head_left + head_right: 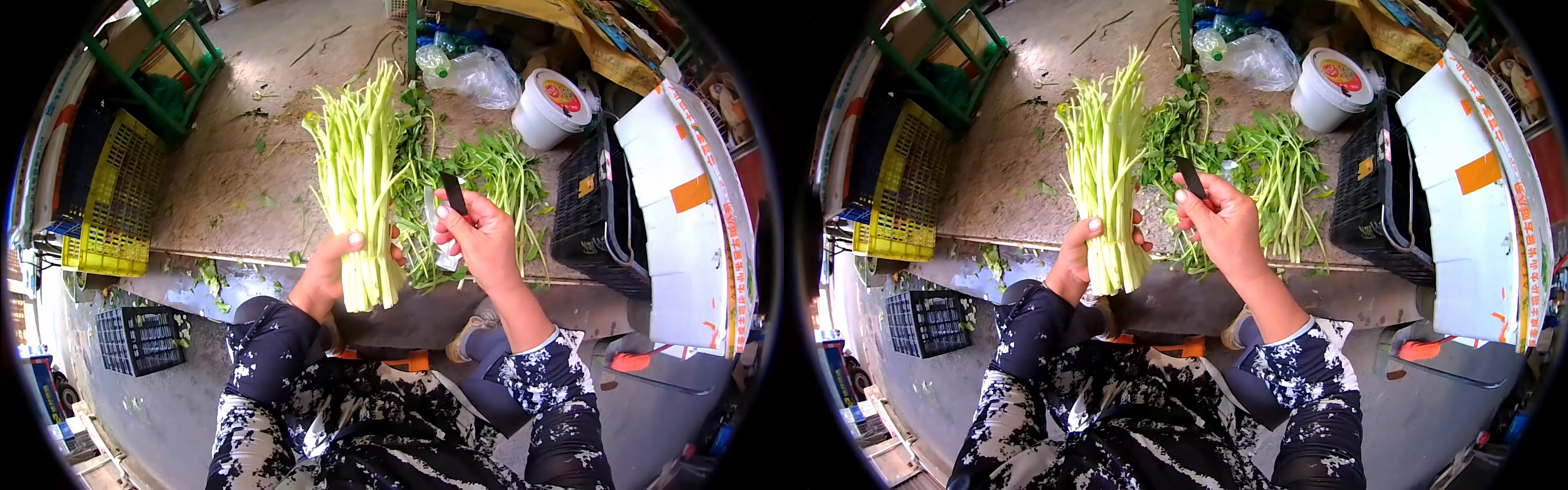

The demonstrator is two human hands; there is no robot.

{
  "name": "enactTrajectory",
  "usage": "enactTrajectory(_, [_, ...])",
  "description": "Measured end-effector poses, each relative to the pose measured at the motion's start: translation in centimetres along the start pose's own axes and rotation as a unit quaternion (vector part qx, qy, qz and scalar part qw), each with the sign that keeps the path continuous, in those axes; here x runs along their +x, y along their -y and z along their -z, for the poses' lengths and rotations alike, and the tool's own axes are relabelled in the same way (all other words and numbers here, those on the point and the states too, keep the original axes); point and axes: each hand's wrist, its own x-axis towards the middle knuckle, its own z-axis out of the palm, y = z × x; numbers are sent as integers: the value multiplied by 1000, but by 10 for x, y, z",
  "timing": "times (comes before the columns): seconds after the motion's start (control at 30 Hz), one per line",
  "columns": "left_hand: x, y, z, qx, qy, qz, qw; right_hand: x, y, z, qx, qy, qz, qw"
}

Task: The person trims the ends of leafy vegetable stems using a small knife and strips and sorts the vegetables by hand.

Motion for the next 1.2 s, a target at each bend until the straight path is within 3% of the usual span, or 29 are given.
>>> enactTrajectory(0.17, [-4,-4,1,-80,48,12,996,-4,1,-9,-60,85,30,994])
enactTrajectory(0.33, [-4,-4,2,-74,49,-4,996,-14,-2,-23,44,201,-30,978])
enactTrajectory(0.6, [-4,-2,1,-75,1,-23,997,-11,-15,-32,51,189,2,981])
enactTrajectory(0.7, [-4,-5,3,-74,25,-7,997,-12,-15,-32,62,189,-2,980])
enactTrajectory(1.2, [0,-3,3,29,16,-46,998,-20,-12,-33,92,146,-87,981])
